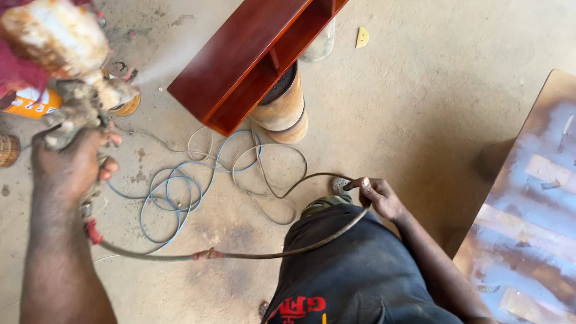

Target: The person uses a spray gun connected to an air hose to apply finish to a red wooden shelf unit, moving around the piece and spraying its surfaces and edges. They occasionally reposition or steady the shelf with a hand and adjust the hose while continuing to spray.

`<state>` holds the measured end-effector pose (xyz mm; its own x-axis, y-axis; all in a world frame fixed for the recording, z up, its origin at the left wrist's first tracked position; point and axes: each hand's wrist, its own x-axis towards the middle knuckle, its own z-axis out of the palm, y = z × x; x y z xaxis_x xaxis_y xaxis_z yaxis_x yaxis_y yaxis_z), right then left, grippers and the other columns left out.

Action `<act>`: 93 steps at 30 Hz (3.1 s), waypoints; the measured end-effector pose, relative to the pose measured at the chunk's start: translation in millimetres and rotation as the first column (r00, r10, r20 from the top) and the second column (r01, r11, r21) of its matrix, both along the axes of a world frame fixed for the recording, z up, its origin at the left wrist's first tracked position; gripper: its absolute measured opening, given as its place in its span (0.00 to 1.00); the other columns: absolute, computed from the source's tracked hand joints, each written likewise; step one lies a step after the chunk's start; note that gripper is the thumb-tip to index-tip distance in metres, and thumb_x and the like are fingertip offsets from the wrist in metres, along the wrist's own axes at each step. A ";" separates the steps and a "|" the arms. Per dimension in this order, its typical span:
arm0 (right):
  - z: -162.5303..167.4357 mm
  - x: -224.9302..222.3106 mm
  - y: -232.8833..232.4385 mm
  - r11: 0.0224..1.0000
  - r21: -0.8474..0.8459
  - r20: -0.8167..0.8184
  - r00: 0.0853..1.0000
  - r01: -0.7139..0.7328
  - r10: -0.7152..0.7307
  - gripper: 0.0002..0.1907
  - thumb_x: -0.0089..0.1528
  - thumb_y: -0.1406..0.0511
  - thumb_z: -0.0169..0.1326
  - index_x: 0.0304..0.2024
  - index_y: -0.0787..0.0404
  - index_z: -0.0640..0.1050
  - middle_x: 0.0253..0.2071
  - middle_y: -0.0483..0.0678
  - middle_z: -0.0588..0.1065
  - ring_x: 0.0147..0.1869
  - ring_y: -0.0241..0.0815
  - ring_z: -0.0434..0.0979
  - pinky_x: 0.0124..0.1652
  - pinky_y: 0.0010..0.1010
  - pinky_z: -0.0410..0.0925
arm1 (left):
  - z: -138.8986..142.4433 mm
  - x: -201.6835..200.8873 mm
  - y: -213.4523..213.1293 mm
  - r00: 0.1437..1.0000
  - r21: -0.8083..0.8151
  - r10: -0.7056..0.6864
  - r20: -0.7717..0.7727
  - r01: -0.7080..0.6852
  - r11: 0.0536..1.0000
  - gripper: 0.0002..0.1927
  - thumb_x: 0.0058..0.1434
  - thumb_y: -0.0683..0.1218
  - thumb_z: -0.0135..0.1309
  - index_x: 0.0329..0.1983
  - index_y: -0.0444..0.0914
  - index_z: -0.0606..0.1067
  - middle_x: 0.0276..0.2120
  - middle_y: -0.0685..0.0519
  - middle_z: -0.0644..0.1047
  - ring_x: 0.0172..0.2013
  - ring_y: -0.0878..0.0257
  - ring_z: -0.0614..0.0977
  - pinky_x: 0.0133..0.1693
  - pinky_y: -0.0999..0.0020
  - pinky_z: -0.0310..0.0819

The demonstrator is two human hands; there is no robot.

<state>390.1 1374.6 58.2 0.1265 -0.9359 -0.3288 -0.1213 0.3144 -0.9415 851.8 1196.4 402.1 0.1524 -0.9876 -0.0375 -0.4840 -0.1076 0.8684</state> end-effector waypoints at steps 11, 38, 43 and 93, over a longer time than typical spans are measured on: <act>1.4 -111.6 -68.9 1.000 -0.006 0.001 1.000 -0.025 0.025 0.38 0.68 0.42 0.36 0.57 0.65 0.79 0.37 0.53 0.79 0.48 0.45 0.79 0.56 0.39 0.69 | -28.4 -134.9 -95.8 0.988 -0.013 -0.122 -0.093 0.122 0.992 0.10 0.64 0.42 0.53 0.46 0.34 0.78 0.38 0.54 0.83 0.18 0.70 0.74 0.18 0.77 0.66; 71.2 -218.4 -568.2 0.971 -0.126 0.514 0.824 -0.202 0.238 0.41 0.69 0.39 0.30 0.65 0.64 0.69 0.60 0.52 0.76 0.63 0.44 0.76 0.63 0.39 0.68 | -125.7 -391.4 -138.1 0.986 0.073 0.149 -0.075 -0.144 0.987 0.11 0.60 0.46 0.61 0.42 0.36 0.77 0.26 0.58 0.78 0.22 0.71 0.78 0.24 0.74 0.72; 65.3 -210.1 -638.2 0.982 -0.015 0.673 0.724 -0.190 0.151 0.42 0.68 0.37 0.31 0.66 0.61 0.69 0.57 0.50 0.76 0.60 0.43 0.77 0.61 0.39 0.70 | -146.8 -400.5 -177.8 0.963 0.169 0.167 -0.213 -0.132 0.977 0.11 0.62 0.45 0.58 0.46 0.37 0.81 0.25 0.55 0.77 0.22 0.71 0.76 0.23 0.75 0.69; 24.5 -134.2 -233.1 -0.456 -0.224 0.173 -0.496 -0.861 0.851 0.19 0.66 0.61 0.58 0.56 0.62 0.77 0.56 0.53 0.78 0.66 0.49 0.74 0.68 0.50 0.62 | -21.2 -456.9 8.3 0.718 -0.114 0.504 -0.480 -0.620 0.776 0.18 0.64 0.43 0.45 0.55 0.32 0.73 0.44 0.42 0.81 0.21 0.65 0.77 0.21 0.71 0.76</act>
<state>255.9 1141.5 82.8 0.7800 0.6202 -0.0835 -0.1054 -0.0014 -0.9944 394.8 1204.7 380.8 0.7101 -0.7040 0.0068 -0.0072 0.0024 1.0000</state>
